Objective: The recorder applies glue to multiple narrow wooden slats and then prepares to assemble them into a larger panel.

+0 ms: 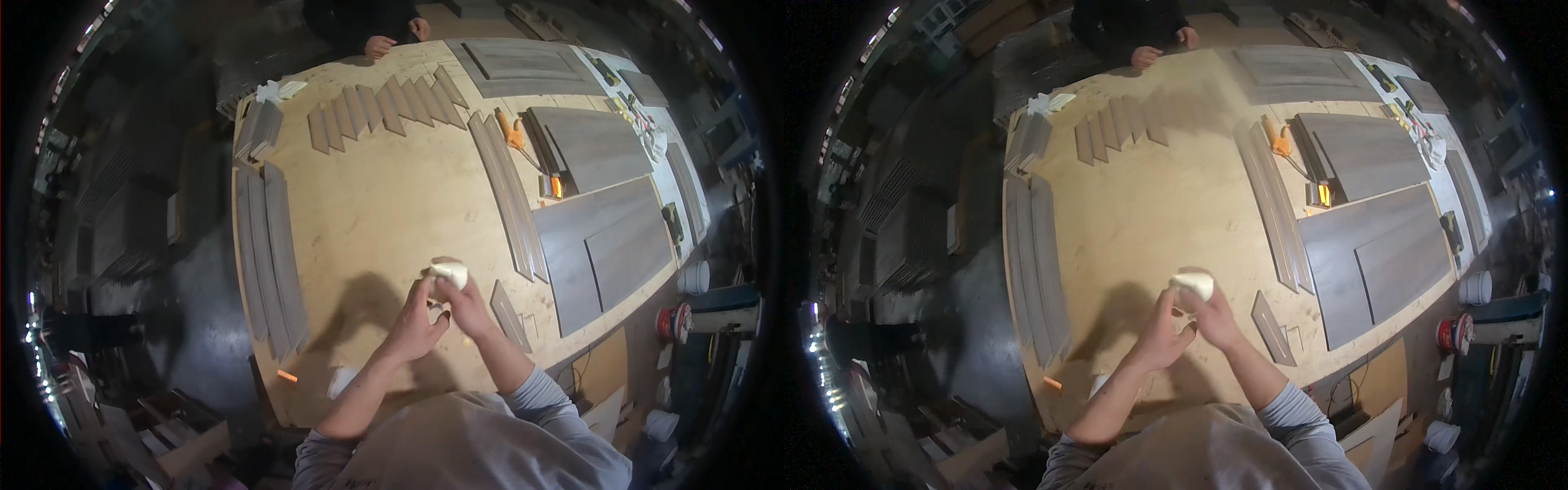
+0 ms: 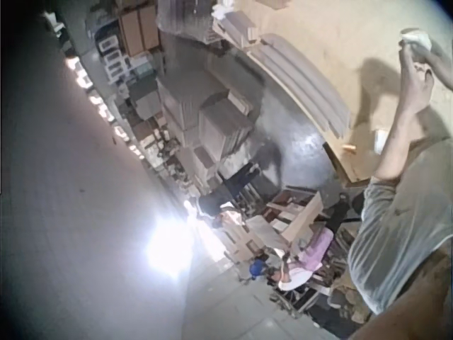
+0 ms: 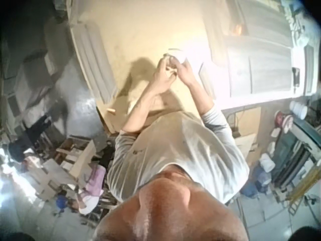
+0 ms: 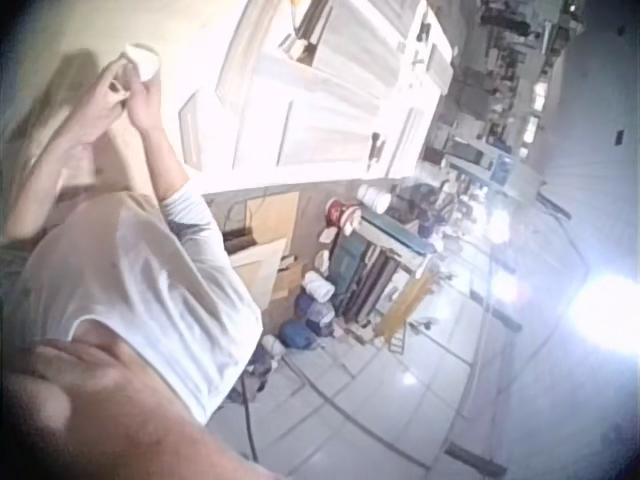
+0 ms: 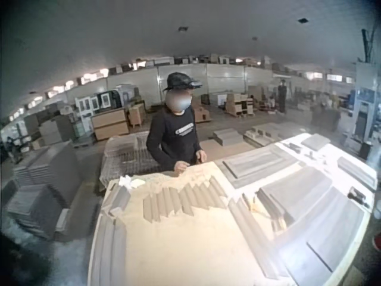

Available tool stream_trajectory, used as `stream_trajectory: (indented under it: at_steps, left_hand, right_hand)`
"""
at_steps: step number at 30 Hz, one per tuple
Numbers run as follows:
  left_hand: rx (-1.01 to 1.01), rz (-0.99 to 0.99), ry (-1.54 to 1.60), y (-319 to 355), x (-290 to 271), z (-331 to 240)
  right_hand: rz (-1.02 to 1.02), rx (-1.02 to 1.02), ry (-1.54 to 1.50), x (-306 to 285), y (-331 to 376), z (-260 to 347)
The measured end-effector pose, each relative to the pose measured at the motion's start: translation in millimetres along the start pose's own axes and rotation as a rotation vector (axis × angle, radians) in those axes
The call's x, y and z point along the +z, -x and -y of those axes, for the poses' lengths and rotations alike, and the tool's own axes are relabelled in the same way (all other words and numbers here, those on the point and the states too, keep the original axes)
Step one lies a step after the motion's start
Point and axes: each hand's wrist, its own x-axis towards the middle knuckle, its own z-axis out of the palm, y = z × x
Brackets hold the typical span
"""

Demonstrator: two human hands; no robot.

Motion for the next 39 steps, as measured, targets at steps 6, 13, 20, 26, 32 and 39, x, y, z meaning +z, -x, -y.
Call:
stream_trajectory:
  at_steps: [6, 13, 20, 26, 32, 39]
  left_hand:
    - [-0.085, -0.391, -0.435, -57, -65, 63]
    - [-0.585, -0.631, -1.271, -38, -164, 162]
    - [-0.465, -0.705, -1.371, -48, -161, 187]
    - [-0.536, -0.778, -1.432, -42, -180, 198]
    - [-0.587, -0.858, -1.434, -57, -169, 215]
    - [-0.530, -0.927, -1.283, -50, -155, 201]
  right_hand:
    - [-0.273, 0.068, -0.098, -77, -69, 26]
    - [-0.106, 0.251, -0.346, -99, -71, -20]
    - [-0.004, 0.364, -0.293, -48, -57, -35]
    - [0.054, 0.352, -0.186, -42, -39, -24]
    - [-0.042, 0.308, -0.186, -62, -21, -27]
    - [-0.120, 0.316, -0.222, -52, -18, -20]
